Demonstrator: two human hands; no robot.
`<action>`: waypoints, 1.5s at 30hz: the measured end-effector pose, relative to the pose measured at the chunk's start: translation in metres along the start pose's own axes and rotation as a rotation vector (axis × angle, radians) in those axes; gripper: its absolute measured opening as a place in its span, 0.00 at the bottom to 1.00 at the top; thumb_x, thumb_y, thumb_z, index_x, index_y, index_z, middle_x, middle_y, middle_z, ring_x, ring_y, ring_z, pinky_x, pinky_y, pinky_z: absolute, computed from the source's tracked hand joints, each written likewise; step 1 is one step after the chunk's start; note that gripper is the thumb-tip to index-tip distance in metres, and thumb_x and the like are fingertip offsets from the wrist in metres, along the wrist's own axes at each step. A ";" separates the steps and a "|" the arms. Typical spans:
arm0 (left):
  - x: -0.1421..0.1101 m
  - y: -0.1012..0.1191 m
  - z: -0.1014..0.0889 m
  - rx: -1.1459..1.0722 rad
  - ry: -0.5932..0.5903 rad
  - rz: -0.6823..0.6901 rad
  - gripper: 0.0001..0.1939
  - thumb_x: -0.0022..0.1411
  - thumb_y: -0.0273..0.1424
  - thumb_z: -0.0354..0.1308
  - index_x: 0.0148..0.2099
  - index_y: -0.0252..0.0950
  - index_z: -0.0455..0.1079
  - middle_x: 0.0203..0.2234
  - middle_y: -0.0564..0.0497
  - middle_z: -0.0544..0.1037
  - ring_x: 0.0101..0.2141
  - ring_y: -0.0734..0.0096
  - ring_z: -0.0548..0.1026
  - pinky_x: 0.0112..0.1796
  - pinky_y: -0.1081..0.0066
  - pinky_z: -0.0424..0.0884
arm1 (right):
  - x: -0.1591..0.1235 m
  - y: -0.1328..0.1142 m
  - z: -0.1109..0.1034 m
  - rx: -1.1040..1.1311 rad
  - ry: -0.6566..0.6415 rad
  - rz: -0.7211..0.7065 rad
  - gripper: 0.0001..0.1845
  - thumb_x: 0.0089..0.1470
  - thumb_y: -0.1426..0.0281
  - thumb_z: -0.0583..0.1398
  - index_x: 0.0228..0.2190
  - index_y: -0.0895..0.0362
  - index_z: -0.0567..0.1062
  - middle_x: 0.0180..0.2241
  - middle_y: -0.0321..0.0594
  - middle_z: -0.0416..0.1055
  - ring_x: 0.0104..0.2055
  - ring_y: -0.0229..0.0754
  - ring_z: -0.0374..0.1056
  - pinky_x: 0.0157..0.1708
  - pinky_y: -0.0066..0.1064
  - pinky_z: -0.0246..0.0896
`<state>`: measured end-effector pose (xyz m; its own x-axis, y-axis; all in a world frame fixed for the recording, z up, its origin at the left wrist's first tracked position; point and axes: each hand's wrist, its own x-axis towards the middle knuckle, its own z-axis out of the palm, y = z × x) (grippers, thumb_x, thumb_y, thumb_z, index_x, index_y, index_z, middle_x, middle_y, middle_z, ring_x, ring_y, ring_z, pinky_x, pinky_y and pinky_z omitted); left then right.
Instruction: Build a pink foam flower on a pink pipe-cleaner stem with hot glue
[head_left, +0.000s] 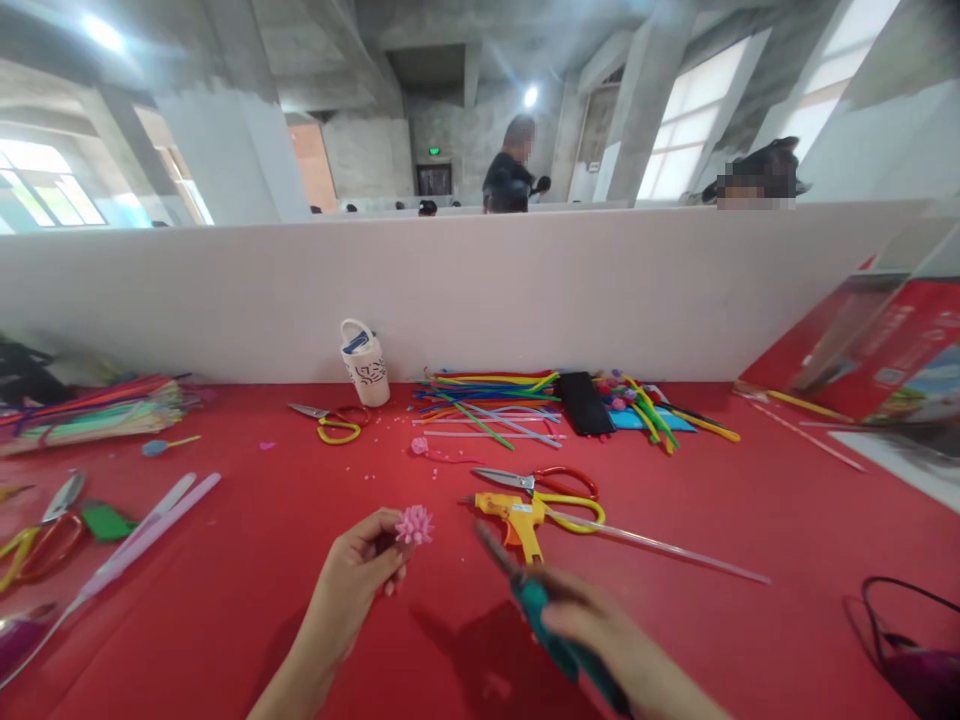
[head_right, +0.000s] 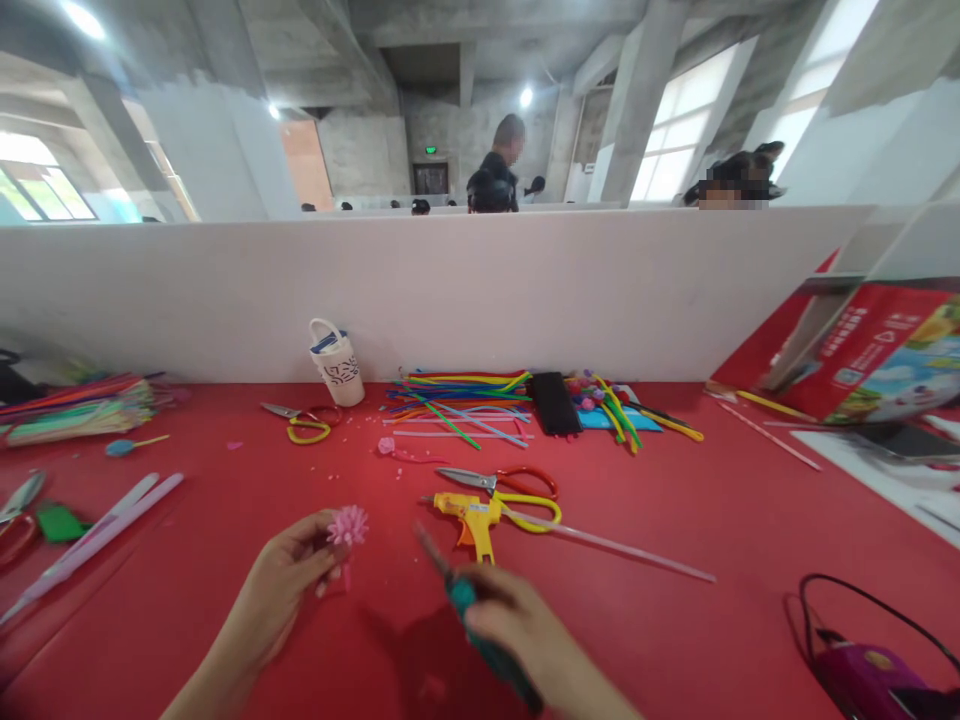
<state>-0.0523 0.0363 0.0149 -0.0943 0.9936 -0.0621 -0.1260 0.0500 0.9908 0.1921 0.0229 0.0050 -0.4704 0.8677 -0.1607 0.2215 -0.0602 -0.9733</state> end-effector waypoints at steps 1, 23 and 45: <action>0.001 0.002 0.004 0.010 -0.019 0.021 0.02 0.49 0.26 0.61 0.28 0.34 0.71 0.19 0.57 0.70 0.16 0.83 0.64 0.16 0.82 0.59 | 0.001 -0.006 -0.007 0.101 0.008 0.012 0.23 0.54 0.58 0.44 0.43 0.58 0.68 0.33 0.43 0.69 0.37 0.46 0.68 0.36 0.36 0.62; -0.034 -0.035 0.037 0.660 -0.247 0.604 0.09 0.51 0.18 0.52 0.29 0.36 0.69 0.19 0.55 0.70 0.20 0.76 0.68 0.22 0.79 0.64 | -0.008 -0.015 0.024 0.183 0.157 -0.165 0.19 0.38 0.77 0.61 0.35 0.55 0.66 0.34 0.35 0.64 0.37 0.39 0.62 0.39 0.31 0.57; -0.044 -0.019 0.059 -0.385 -0.247 -0.324 0.16 0.43 0.28 0.67 0.39 0.37 0.77 0.32 0.46 0.81 0.35 0.63 0.76 0.39 0.69 0.69 | -0.009 -0.012 0.035 -0.249 0.404 -0.365 0.16 0.44 0.78 0.58 0.36 0.50 0.65 0.35 0.33 0.68 0.37 0.39 0.67 0.38 0.29 0.63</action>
<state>0.0121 -0.0028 0.0057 0.2378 0.9302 -0.2797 -0.4663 0.3619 0.8072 0.1639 -0.0019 0.0127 -0.2023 0.9323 0.2998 0.3227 0.3525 -0.8784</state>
